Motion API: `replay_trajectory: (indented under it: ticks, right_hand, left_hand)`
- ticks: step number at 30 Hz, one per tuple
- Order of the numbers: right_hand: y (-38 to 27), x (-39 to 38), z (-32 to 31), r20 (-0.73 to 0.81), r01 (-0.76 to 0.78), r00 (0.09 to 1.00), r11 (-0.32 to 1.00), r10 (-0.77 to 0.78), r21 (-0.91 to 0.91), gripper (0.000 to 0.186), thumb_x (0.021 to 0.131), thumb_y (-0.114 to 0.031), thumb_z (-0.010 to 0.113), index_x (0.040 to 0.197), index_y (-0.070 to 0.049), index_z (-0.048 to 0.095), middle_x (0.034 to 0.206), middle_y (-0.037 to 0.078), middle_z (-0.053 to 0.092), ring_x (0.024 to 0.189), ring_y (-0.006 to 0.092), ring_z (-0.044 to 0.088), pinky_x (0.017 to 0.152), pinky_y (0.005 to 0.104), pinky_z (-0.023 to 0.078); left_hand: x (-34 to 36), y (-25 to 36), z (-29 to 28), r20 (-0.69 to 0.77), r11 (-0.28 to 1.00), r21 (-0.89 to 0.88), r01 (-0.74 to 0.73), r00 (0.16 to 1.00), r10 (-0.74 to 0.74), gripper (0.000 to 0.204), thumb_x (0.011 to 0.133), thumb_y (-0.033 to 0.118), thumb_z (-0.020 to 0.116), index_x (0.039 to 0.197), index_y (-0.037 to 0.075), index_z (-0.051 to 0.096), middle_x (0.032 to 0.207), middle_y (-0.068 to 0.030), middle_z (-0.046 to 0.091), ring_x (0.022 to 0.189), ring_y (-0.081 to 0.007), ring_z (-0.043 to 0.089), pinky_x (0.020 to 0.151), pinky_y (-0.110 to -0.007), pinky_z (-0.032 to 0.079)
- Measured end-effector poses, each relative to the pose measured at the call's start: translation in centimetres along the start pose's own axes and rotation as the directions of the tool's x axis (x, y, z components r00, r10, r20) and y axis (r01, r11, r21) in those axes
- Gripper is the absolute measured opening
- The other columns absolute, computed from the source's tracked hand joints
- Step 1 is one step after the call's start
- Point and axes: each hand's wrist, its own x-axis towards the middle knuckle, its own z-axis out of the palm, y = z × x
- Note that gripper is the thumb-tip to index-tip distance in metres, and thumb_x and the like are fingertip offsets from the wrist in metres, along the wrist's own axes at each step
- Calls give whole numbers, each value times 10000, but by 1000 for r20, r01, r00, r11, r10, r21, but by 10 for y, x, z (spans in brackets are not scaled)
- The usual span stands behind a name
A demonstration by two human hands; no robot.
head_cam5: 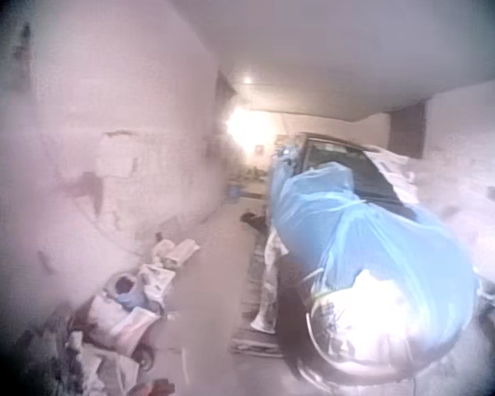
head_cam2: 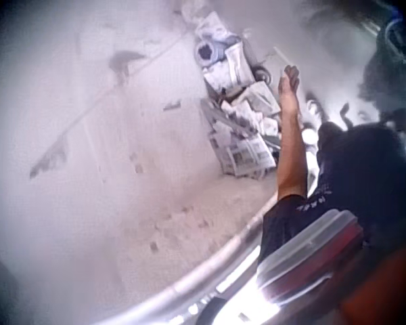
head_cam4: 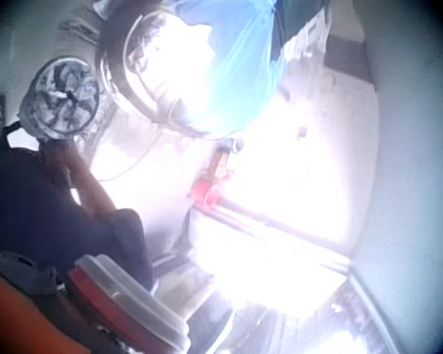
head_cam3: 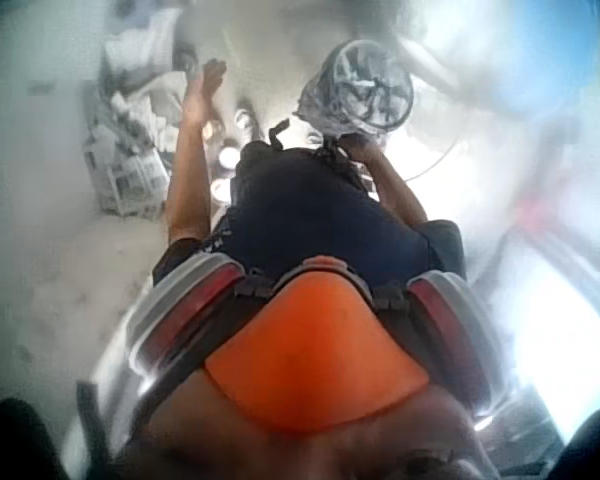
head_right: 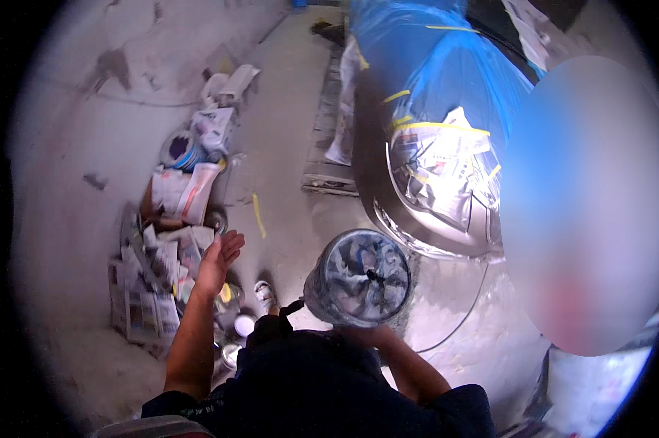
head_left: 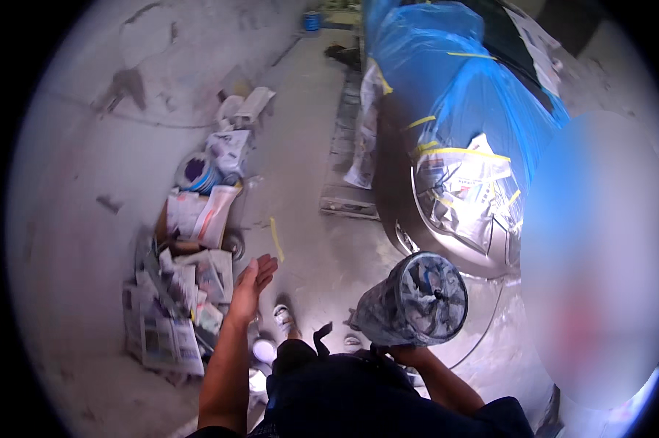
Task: The person uses a spray gun to apply paint to the side and rear of a car that is masked with newspaper and plastic sheeting. The person moves around the vehicle to cover different panels and refills the spray gun cup from a larger paint container.
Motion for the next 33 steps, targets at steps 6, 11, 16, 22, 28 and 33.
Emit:
replay_trajectory:
  ticks: [6, 11, 16, 22, 28, 33]
  right_hand:
    - [-77, 72, 16, -225, -29, 967, 929, 120, 369, 270, 820, -283, 598, 893, -23, 593, 772, 64, 601, 699, 140, 562, 625, 279, 443]
    - [-90, 125, 39, -335, 28, 933, 901, 132, 433, 238, 848, -252, 563, 814, -19, 593, 719, 57, 604, 692, 134, 572, 621, 275, 439]
    - [-80, 182, 48, -476, 107, 876, 927, 83, 359, 187, 815, -194, 602, 820, -8, 591, 710, 96, 613, 677, 170, 588, 620, 296, 442]
    - [-69, 230, 36, -577, 243, 816, 931, -44, 273, 223, 770, -184, 667, 894, -13, 597, 795, 109, 628, 733, 187, 596, 655, 309, 450]
    - [-111, 281, 32, -784, 192, 617, 979, -65, 69, 272, 766, -99, 613, 1025, -27, 573, 919, 183, 601, 849, 341, 582, 753, 370, 449]
    - [-113, 333, 70, -914, 21, 406, 999, 18, 29, 300, 735, -77, 614, 1022, -14, 553, 843, 184, 590, 811, 358, 574, 716, 369, 452]
  left_hand:
    - [125, 34, -37, 217, 995, 1, 101, 971, -98, 620, 907, 479, 334, 1277, -18, 361, 1244, -147, 473, 1151, -230, 450, 981, -342, 307]
    - [202, 63, -40, 353, 975, 50, 217, 909, -220, 628, 899, 487, 353, 1279, -13, 358, 1250, -158, 462, 1167, -244, 433, 983, -354, 306]
    - [281, 70, -41, 427, 959, 90, 270, 859, -282, 618, 895, 487, 367, 1269, -4, 372, 1258, -164, 452, 1174, -250, 423, 991, -364, 297]
    - [351, 87, -34, 499, 930, 205, 304, 786, -367, 586, 900, 474, 354, 1265, 17, 384, 1253, -161, 455, 1160, -251, 434, 994, -378, 290]
    - [430, 90, -12, 638, 885, 332, 326, 614, -465, 613, 890, 497, 341, 1292, 35, 355, 1278, -150, 438, 1192, -263, 401, 1004, -384, 261]
    - [488, 89, 22, 714, 800, 512, 314, 362, -599, 676, 883, 531, 322, 1331, 26, 278, 1331, -162, 373, 1250, -265, 329, 1026, -405, 211]
